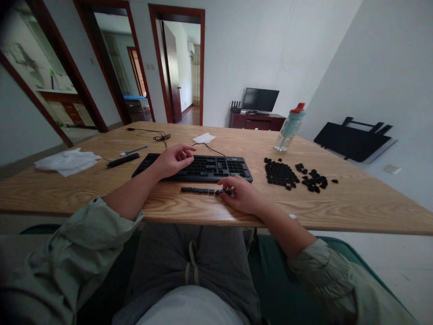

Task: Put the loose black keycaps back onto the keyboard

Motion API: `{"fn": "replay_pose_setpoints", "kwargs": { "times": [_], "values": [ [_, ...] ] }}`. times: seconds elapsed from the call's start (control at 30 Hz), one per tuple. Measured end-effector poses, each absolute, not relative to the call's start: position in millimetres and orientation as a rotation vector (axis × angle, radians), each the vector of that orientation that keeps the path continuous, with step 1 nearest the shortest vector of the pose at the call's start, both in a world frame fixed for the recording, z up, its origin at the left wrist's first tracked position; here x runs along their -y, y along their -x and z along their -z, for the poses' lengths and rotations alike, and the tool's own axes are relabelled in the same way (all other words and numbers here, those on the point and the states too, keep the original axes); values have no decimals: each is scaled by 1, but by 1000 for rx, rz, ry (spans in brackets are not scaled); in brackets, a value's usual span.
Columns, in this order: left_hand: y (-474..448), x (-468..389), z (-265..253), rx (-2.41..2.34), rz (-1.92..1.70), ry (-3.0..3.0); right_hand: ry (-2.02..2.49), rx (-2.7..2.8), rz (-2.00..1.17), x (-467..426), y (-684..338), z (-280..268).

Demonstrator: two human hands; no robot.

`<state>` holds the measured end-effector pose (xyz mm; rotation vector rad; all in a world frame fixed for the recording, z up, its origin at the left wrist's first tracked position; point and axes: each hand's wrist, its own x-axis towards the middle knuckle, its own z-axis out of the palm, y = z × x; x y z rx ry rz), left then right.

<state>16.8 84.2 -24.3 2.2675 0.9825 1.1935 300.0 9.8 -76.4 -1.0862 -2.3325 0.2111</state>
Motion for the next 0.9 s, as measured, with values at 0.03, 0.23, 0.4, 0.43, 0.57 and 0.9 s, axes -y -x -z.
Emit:
{"fn": "replay_pose_setpoints", "kwargs": {
  "times": [0.03, 0.23, 0.4, 0.43, 0.57, 0.9],
  "values": [
    [-17, -84, 24, -985, -1193, -2271, 1085, 2334, -211, -10, -300, 76],
    [-16, -84, 26, -998, -1149, -2325, 1071, 2345, -208, -11, -298, 76],
    [-16, -84, 25, -1031, -1121, -2355, 1063, 2352, -223, -11, -299, 76],
    [-16, -83, 25, -1033, -1121, -2360, 1062, 2357, -228, -11, -300, 75],
    [-17, -82, 24, -1035, -1121, -2367, 1074, 2370, -248, -9, -301, 74],
    [-16, -83, 25, -1031, -1103, -2375, 1103, 2353, -270, -8, -300, 72]
  ]
}}
